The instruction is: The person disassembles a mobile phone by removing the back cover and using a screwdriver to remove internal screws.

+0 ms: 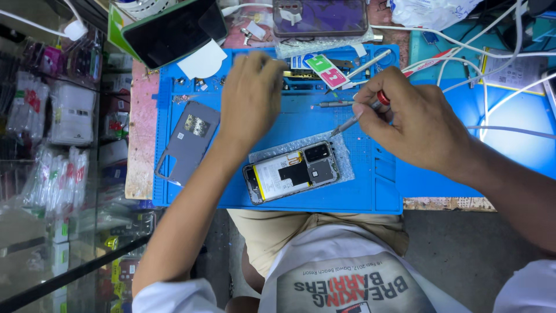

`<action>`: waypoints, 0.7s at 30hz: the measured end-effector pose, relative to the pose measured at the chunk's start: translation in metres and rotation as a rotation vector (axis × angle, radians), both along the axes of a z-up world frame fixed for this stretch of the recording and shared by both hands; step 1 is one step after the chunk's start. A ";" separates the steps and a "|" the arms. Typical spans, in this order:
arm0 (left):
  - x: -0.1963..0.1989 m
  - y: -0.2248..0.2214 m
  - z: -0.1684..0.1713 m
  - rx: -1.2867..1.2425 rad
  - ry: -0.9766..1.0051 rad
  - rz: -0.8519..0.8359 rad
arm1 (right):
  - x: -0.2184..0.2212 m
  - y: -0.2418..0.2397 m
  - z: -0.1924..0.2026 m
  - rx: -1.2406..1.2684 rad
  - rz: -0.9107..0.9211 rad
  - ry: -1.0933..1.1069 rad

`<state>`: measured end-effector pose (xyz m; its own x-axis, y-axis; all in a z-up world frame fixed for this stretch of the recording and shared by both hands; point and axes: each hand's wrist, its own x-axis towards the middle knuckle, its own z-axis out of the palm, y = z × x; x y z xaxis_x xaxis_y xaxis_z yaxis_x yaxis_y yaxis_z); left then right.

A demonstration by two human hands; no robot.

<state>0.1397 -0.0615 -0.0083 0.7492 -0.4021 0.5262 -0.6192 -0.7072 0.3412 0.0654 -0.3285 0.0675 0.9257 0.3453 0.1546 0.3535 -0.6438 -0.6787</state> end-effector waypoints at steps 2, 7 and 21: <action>-0.033 -0.002 0.010 -0.111 0.290 -0.121 | -0.001 -0.002 -0.002 -0.008 0.019 0.052; -0.082 -0.018 0.000 -0.526 0.970 -0.444 | -0.008 -0.003 -0.009 0.077 0.142 -0.023; -0.067 0.010 -0.032 -0.828 1.326 -0.185 | 0.001 -0.043 -0.010 0.349 -0.076 0.176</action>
